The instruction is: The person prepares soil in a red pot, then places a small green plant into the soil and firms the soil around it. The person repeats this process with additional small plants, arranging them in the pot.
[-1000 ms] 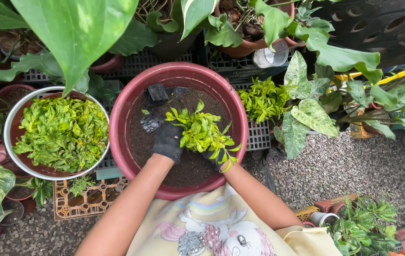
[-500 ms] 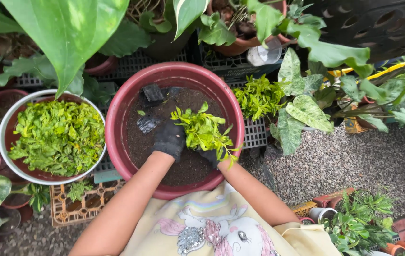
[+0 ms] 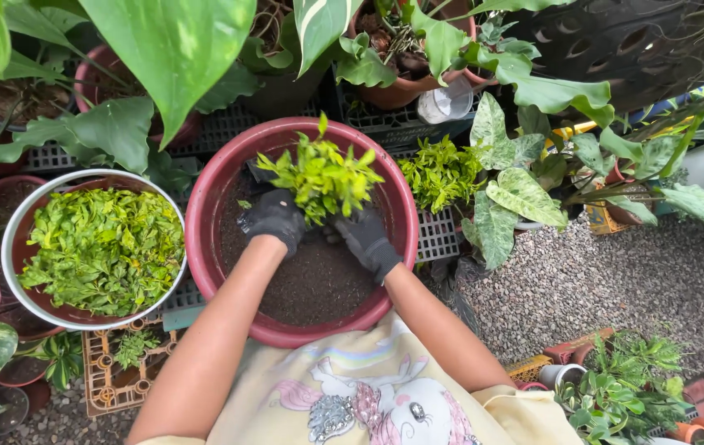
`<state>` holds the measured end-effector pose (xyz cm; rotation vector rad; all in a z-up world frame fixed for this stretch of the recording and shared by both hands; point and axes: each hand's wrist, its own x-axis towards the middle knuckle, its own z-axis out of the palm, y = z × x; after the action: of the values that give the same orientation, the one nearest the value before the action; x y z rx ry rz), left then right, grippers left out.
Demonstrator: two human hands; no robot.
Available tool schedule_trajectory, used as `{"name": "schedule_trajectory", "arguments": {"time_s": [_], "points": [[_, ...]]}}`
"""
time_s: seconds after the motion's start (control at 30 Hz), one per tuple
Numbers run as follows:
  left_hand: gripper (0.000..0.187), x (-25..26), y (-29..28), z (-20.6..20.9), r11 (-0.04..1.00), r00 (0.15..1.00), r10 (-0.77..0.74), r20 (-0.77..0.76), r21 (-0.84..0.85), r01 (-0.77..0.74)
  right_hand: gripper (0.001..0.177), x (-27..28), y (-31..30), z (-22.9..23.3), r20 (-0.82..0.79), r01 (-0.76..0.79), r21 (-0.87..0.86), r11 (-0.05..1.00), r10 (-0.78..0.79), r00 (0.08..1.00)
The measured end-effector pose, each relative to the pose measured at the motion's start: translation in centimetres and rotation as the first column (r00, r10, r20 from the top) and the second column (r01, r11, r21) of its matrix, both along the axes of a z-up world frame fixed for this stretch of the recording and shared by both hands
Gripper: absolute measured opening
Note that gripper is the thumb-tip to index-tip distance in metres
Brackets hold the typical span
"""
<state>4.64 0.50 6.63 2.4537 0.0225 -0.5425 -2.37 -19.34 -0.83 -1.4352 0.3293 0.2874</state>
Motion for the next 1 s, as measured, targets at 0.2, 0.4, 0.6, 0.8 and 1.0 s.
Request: {"name": "schedule_trajectory", "arguments": {"time_s": [0.2,0.4,0.6,0.8,1.0], "points": [[0.026,-1.1,-1.0,-2.7,0.986,0.981,-0.15,0.124,0.084,0.141,0.038,-0.2,-0.8,0.5,0.253,-0.025,-0.297,0.955,0.104,0.962],[0.024,-1.5,-1.9,1.4,0.986,0.991,-0.135,0.025,0.1,0.132,0.031,0.1,-3.8,-6.0,0.337,-0.044,-0.659,0.751,0.347,0.875],[0.024,-2.7,-2.2,1.8,0.985,0.982,-0.12,0.148,0.143,0.099,0.036,0.3,-1.0,-0.7,0.028,-0.237,-0.301,0.924,0.257,0.966],[0.027,-3.4,-1.5,1.4,0.999,0.925,-0.054,0.376,0.016,0.052,0.045,0.9,-3.4,-2.5,0.23,-0.25,-0.625,0.74,0.48,0.846],[0.032,-2.6,-1.2,1.0,0.999,0.927,-0.053,0.373,0.016,0.05,0.044,0.0,-3.1,-1.5,0.167,-0.302,-0.445,0.843,0.41,0.897]]}}
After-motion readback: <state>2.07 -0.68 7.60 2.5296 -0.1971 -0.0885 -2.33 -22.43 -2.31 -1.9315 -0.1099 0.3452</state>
